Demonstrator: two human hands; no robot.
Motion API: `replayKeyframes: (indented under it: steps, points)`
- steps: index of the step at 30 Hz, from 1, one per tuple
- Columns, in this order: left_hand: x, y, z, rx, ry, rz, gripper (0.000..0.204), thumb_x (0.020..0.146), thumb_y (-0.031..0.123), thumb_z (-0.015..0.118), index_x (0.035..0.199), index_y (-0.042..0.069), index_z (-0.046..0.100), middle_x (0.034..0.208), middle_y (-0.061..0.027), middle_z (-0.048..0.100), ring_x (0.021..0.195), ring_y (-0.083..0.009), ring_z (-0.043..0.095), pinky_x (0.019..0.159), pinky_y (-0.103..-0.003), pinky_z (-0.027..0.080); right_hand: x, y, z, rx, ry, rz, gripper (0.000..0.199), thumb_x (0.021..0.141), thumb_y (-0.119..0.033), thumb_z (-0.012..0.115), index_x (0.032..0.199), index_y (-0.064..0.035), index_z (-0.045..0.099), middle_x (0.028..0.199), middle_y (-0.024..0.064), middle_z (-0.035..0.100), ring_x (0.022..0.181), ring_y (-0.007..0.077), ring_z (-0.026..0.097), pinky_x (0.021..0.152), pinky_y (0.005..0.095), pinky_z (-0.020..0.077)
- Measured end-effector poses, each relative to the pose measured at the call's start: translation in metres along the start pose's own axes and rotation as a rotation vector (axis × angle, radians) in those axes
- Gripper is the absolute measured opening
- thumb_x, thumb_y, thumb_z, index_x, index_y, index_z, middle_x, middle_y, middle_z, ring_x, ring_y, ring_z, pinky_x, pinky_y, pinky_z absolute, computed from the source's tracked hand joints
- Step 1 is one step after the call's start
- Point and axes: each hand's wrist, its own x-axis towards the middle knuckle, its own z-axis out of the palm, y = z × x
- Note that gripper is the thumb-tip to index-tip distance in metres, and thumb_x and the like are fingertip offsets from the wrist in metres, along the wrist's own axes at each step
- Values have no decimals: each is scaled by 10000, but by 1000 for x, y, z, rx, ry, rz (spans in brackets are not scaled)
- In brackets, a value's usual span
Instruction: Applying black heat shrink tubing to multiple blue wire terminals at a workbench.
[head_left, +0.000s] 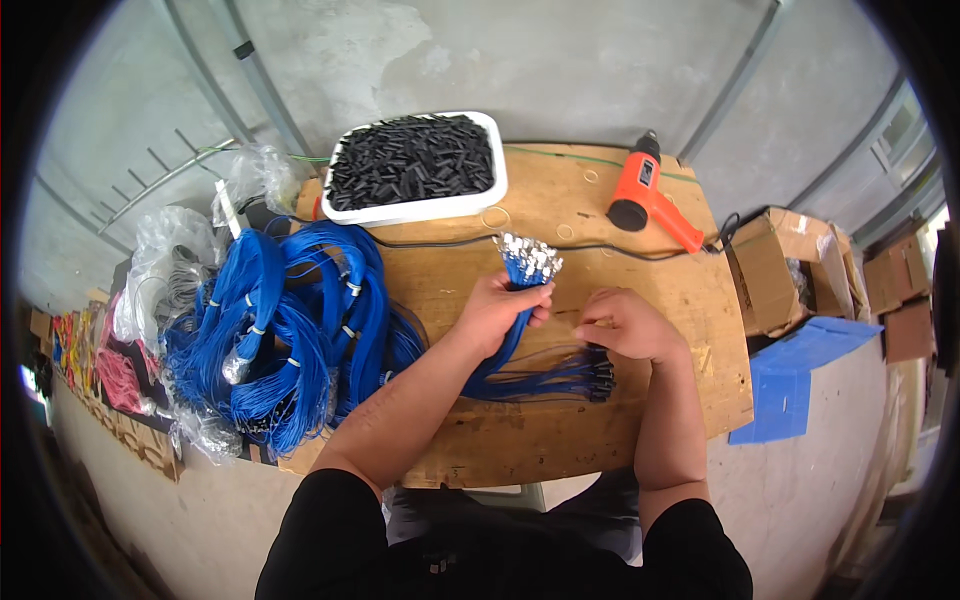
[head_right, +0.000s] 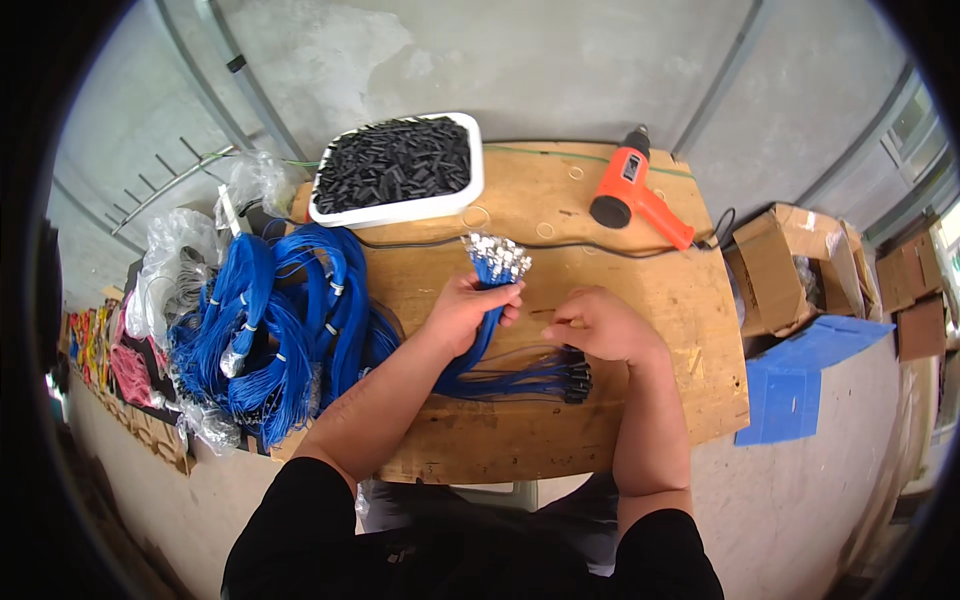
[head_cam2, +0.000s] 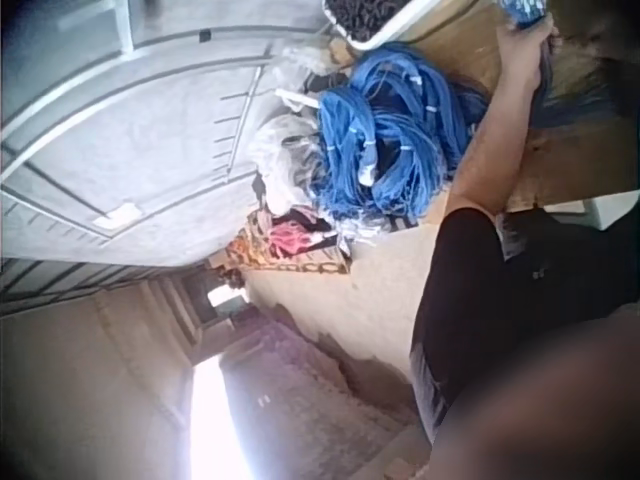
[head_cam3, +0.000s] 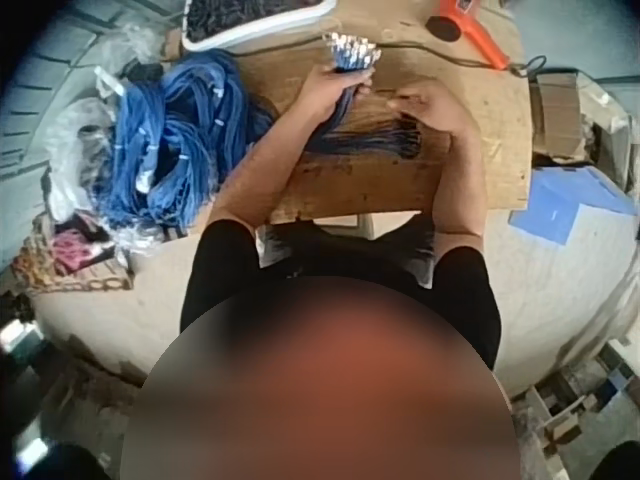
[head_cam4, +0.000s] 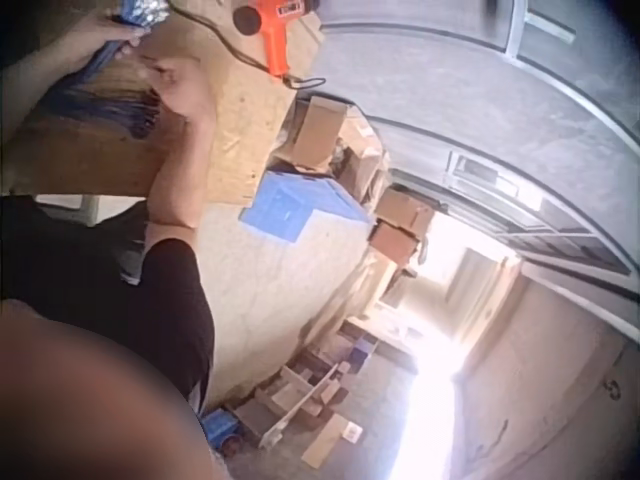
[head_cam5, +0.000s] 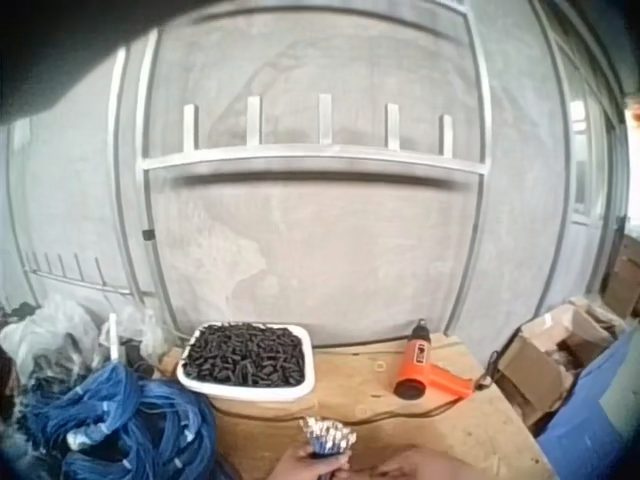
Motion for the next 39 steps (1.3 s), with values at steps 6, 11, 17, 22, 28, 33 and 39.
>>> replayKeyframes:
  steps: [6, 11, 17, 22, 28, 33, 39]
  points:
    - [5, -7, -4, -28, -37, -39, 202, 912, 140, 704, 1048, -2, 660, 894, -107, 695, 720, -184, 670, 646, -303, 561, 34, -39, -8, 245, 500, 110, 183, 876, -65, 709, 1053, -28, 680, 927, 10, 632, 776, 77, 561, 642, 220, 426]
    - [8, -9, -10, -30, -42, 8, 171, 915, 140, 703, 989, -8, 659, 864, -95, 689, 706, -176, 659, 633, -305, 549, 131, -83, -20, -55, 464, 35, 401, 866, -158, 734, 1214, -40, 575, 1019, 85, 602, 717, 144, 591, 656, 286, 488]
    - [8, -10, -4, -44, -68, 67, 113, 928, 82, 646, 851, -1, 640, 734, -70, 644, 620, -153, 596, 562, -297, 478, 229, -73, -9, -640, 361, -88, 698, 871, -494, 671, 1390, -97, 427, 1292, 212, 466, 1162, 401, 502, 1009, 466, 444]
    - [13, -17, -10, -41, -105, 79, 141, 934, 109, 649, 833, 11, 640, 708, -60, 629, 584, -148, 582, 544, -289, 468, 266, -64, 5, -793, 223, -234, 660, 875, -476, 661, 1403, -160, 423, 1284, 156, 444, 1224, 371, 425, 1025, 494, 389]
    - [11, -15, -9, -11, -90, 82, 191, 936, 141, 661, 799, 9, 644, 693, -53, 627, 580, -140, 596, 535, -282, 483, 288, -59, 11, -731, 165, -338, 473, 920, -417, 625, 1328, -199, 527, 1194, 102, 483, 1129, 310, 467, 967, 462, 431]
    - [9, -12, -9, 24, -77, 83, 206, 929, 147, 673, 786, 1, 642, 686, -54, 624, 573, -139, 592, 535, -278, 483, 304, -57, 17, -756, 199, -358, 336, 935, -363, 612, 1205, -167, 574, 1116, 100, 515, 1068, 330, 529, 857, 456, 497]
    - [8, -11, -9, 19, -64, 86, 208, 923, 142, 677, 783, -8, 643, 687, -56, 625, 571, -137, 588, 523, -278, 469, 313, -62, 17, -755, 237, -334, 231, 942, -293, 600, 1089, -123, 545, 1051, 116, 555, 987, 346, 596, 786, 481, 519]
